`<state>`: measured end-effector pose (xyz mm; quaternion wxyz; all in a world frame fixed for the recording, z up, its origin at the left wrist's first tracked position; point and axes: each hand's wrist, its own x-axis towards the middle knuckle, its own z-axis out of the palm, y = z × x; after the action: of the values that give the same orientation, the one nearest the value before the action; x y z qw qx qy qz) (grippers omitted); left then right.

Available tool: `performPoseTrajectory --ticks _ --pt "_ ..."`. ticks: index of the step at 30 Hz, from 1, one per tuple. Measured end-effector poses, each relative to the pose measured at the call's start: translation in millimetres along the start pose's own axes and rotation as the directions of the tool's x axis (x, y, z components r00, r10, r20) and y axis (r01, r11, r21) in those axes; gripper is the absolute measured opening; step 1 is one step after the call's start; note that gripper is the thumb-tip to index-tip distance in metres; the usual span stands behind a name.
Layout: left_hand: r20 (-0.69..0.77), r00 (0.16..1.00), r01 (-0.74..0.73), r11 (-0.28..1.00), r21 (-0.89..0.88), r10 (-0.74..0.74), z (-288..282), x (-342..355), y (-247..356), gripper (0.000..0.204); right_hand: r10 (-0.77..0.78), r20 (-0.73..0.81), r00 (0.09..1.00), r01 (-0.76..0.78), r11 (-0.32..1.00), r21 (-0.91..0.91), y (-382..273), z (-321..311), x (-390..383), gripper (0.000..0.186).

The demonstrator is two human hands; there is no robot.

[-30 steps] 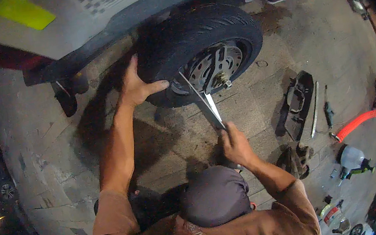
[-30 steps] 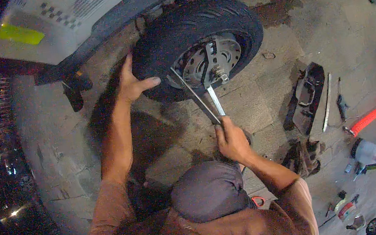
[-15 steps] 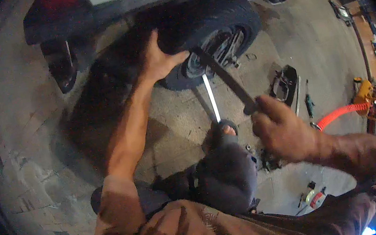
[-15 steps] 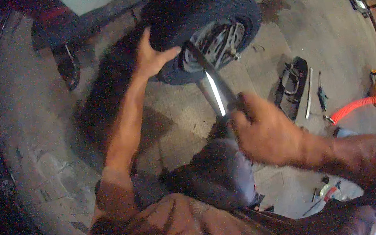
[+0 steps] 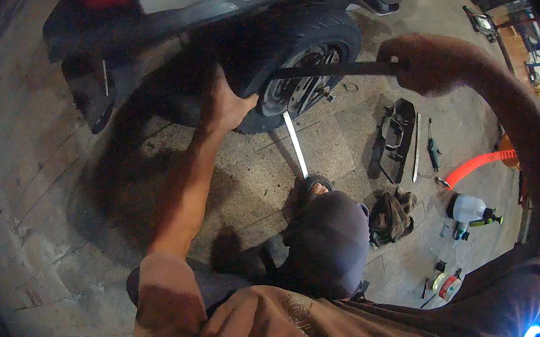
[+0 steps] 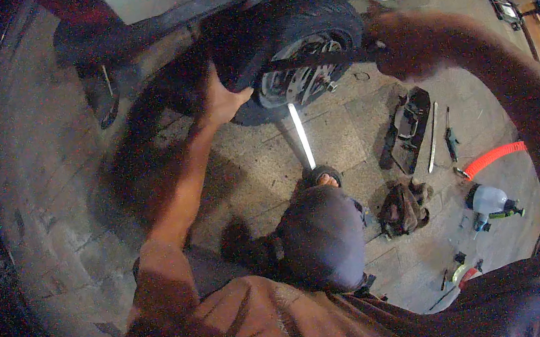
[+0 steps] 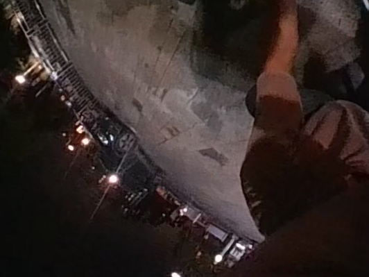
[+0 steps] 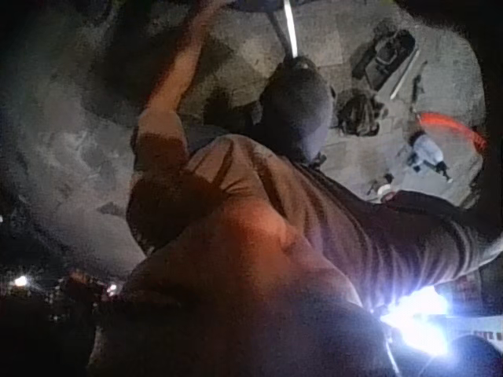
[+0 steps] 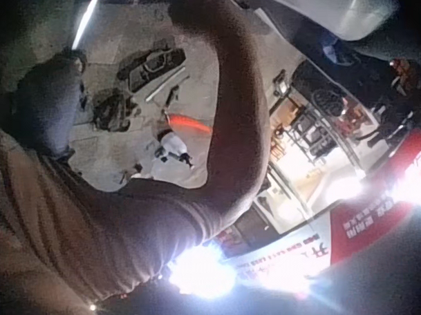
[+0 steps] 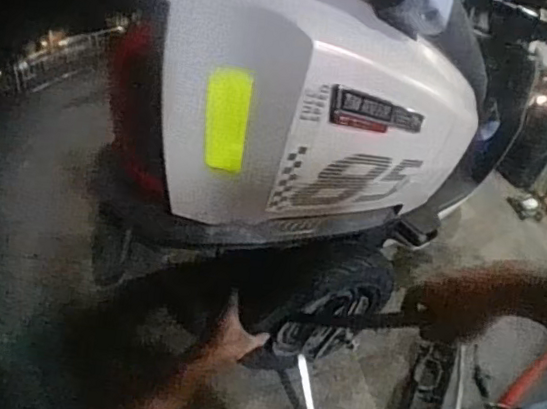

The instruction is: The person unpacks a new tire from a purple plastic bag, applies lubricant to the tire bead, and mounts the tire onto a scooter wheel. The person uses a tire lever to seat the tire onto the rim.

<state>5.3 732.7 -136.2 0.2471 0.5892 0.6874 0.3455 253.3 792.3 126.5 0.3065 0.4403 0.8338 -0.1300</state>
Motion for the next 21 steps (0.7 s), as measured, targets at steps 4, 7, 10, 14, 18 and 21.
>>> performPoseTrajectory --ticks 4,7,10,14,18,21 --pt "0.014 1.000 0.019 1.000 -0.019 -0.019 -0.5 3.6 -3.9 0.112 -0.232 -0.443 0.866 0.163 0.968 -0.188 37.9 31.0 2.9 0.014" --pt "-0.013 0.999 0.033 0.999 0.021 -0.032 -2.4 2.0 -1.4 0.111 0.055 -0.220 0.974 -0.042 0.997 0.061 79.5 78.1 -10.0 0.022" --pt "-0.004 0.999 0.044 0.998 0.049 -0.043 -6.1 2.5 2.5 0.111 0.242 -0.116 0.963 -0.172 0.889 0.423 92.3 163.6 -40.4 0.021" --pt "0.017 0.998 0.054 0.998 0.027 -0.054 -9.0 3.4 8.5 0.110 0.485 -0.231 0.843 0.014 0.411 0.912 -9.2 298.1 -17.9 0.024" --pt "-0.023 1.000 -0.018 0.997 0.072 0.020 -9.0 5.1 9.8 0.108 0.468 -0.035 0.883 0.119 -0.151 0.981 -114.4 327.2 38.3 0.016" --pt "-0.015 0.999 -0.034 0.994 0.108 0.036 -11.0 3.6 7.5 0.108 0.416 -0.158 0.895 0.362 -0.473 0.803 -153.8 325.5 73.4 0.013"
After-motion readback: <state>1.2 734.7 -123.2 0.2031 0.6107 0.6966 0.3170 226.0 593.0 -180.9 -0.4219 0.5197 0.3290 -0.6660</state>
